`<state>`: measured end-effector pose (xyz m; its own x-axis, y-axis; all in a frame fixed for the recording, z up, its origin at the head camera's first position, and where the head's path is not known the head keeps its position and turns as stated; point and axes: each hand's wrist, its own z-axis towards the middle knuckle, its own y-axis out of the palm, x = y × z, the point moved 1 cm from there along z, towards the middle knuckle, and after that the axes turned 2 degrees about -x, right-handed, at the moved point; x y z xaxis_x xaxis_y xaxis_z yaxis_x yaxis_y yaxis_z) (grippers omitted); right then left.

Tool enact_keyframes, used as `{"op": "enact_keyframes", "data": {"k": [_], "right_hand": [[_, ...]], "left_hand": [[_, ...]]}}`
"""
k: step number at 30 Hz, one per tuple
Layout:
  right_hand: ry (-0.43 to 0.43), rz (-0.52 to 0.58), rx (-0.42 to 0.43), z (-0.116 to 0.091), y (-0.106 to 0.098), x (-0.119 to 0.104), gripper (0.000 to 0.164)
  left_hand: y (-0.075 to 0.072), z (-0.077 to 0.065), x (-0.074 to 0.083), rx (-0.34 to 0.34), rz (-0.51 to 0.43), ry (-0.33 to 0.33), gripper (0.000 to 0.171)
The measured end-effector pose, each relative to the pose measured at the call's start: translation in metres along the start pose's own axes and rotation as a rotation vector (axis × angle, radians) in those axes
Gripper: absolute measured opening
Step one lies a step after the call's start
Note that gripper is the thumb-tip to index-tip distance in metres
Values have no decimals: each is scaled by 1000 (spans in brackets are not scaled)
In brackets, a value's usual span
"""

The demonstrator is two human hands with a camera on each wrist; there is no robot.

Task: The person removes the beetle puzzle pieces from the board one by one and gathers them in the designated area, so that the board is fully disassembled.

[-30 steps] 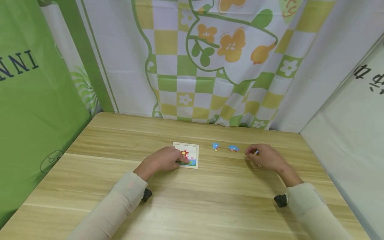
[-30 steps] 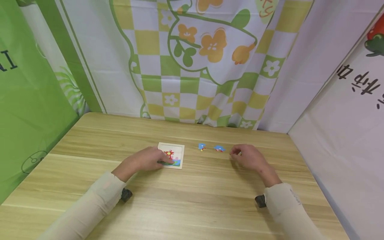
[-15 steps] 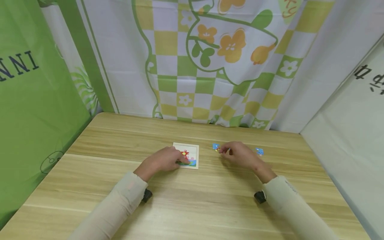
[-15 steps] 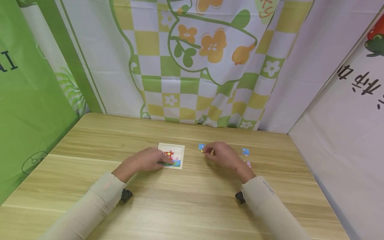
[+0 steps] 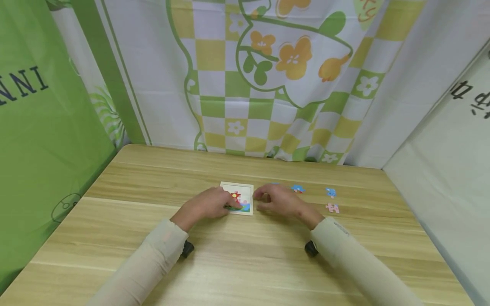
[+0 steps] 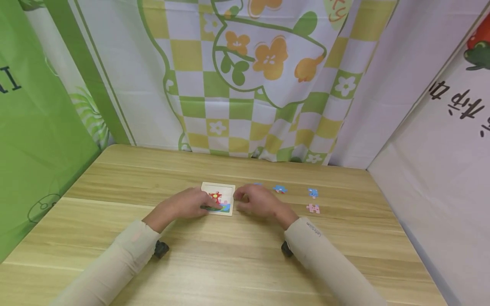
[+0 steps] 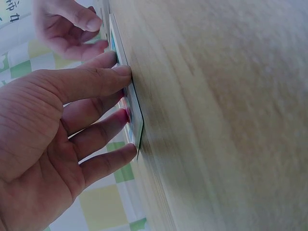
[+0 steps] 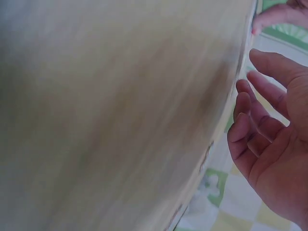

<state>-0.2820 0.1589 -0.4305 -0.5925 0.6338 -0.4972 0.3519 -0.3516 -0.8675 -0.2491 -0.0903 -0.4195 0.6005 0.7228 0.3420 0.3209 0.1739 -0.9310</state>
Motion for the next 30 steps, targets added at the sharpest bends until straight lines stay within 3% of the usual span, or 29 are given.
{"op": "enact_keyframes", "data": {"k": [6,14,30], "right_hand": [[-51,-59,-15,7,5,-8,43],[-60,-74,-65,19,8,-12,47],[-32,-25,-158,35,4,-22,54]], "left_hand": [[1,1,-2,-10,22,4,37],[0,1,-3,-18,19,4,37],[0,0,-3,2,29,42,38]]}}
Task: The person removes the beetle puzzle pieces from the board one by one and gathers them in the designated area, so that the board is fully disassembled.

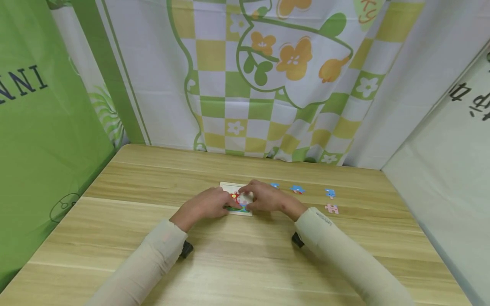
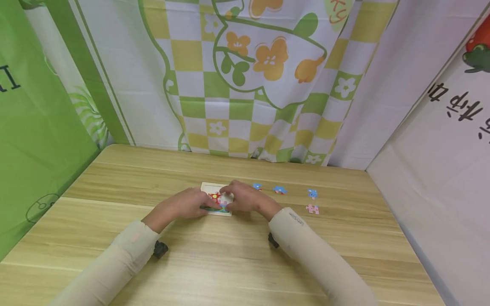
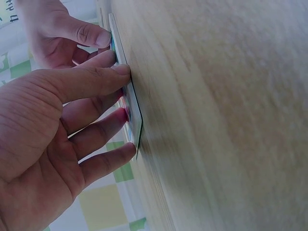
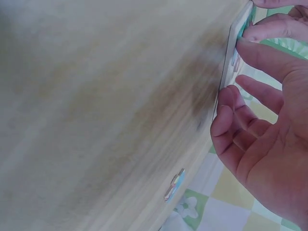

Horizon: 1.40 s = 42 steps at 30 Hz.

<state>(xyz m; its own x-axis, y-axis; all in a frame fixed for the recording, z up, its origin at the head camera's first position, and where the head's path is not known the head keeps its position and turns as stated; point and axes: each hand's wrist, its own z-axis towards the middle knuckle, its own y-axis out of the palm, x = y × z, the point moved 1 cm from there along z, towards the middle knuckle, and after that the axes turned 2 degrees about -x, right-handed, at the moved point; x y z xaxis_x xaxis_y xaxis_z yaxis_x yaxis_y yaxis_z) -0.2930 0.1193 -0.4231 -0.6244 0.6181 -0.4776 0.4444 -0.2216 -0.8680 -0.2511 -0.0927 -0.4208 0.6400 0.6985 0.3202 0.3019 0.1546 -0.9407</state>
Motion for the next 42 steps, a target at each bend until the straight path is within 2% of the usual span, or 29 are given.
{"op": "enact_keyframes", "data": {"k": [16,30,42], "right_hand": [[14,-39,-122,10,-10,-8,57],[110,3,-161,13,-10,-7,65],[99,-4,-181,17,-9,-6,65]], "left_hand": [[0,-2,1,0,7,17,35],[2,-4,-7,-14,-35,47,34],[3,-3,-7,-19,-23,37,34]]}}
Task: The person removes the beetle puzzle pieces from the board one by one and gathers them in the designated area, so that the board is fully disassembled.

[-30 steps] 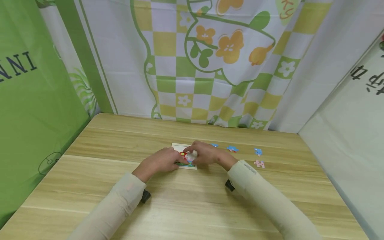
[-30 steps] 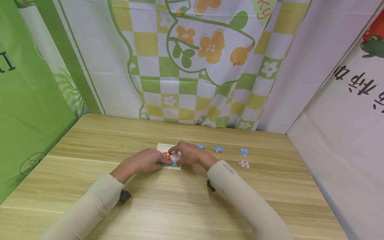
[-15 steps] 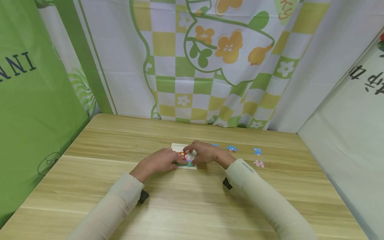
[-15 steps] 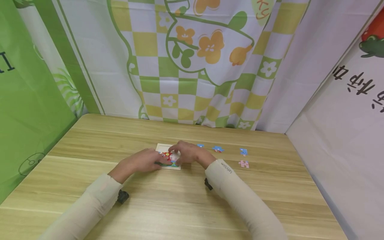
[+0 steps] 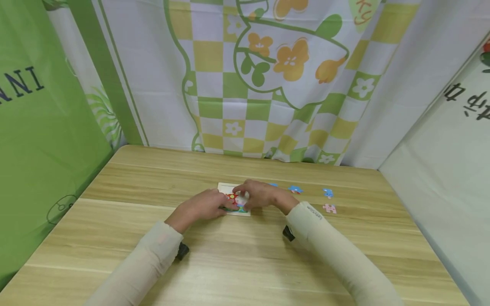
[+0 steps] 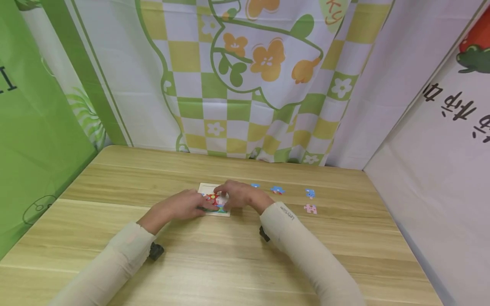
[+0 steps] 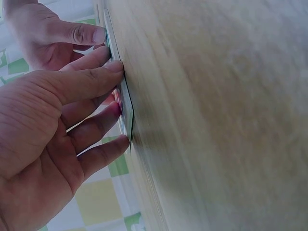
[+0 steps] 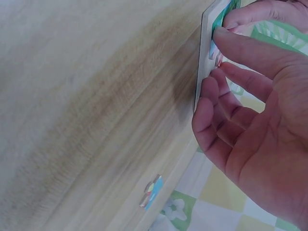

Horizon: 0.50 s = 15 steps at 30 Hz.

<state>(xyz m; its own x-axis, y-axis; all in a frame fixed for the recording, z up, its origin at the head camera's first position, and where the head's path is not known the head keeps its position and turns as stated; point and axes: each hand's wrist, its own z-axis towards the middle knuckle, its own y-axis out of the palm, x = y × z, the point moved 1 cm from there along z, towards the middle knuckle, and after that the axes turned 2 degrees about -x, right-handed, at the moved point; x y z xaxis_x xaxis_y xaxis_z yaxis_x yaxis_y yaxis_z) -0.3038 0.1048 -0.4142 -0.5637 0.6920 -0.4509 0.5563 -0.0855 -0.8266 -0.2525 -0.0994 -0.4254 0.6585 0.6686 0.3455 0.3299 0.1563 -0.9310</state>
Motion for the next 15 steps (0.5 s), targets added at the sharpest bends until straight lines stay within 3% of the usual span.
{"op": "enact_keyframes", "data": {"k": [15], "right_hand": [[-62,99,16,2,1,7,64]], "left_hand": [[0,-1,-1,41,26,41,34]]}}
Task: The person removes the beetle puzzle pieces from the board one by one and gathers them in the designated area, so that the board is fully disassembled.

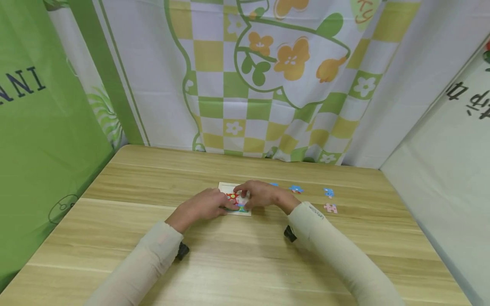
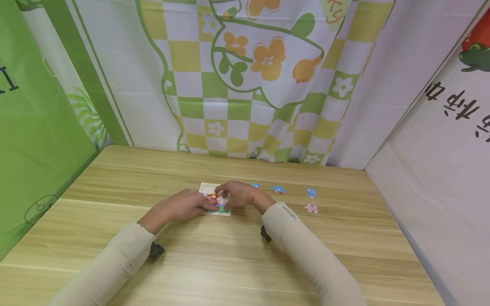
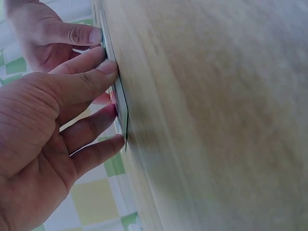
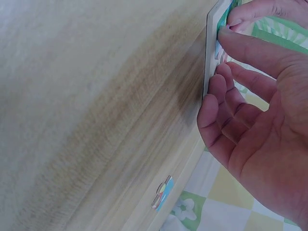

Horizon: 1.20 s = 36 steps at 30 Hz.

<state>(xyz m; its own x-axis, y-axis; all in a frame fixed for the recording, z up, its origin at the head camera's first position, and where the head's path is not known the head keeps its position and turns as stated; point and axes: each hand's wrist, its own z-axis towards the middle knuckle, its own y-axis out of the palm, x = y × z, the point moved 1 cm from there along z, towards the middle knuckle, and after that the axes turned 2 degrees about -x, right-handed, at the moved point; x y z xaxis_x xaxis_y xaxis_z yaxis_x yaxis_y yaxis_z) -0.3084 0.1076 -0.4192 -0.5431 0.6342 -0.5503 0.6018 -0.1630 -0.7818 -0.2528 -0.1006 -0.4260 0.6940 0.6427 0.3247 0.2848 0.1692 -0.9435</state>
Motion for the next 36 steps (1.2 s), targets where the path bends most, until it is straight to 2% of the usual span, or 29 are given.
{"op": "enact_keyframes", "data": {"k": [17,25,36], "right_hand": [[9,21,9,0,0,-3,64],[-19,-10,15,-1,0,-5,62],[-37,-35,39,0,0,-6,59]], "left_hand": [[1,-1,-1,10,7,-28,32],[2,0,-3,28,27,10,30],[2,-2,-2,46,-4,29,27]]}}
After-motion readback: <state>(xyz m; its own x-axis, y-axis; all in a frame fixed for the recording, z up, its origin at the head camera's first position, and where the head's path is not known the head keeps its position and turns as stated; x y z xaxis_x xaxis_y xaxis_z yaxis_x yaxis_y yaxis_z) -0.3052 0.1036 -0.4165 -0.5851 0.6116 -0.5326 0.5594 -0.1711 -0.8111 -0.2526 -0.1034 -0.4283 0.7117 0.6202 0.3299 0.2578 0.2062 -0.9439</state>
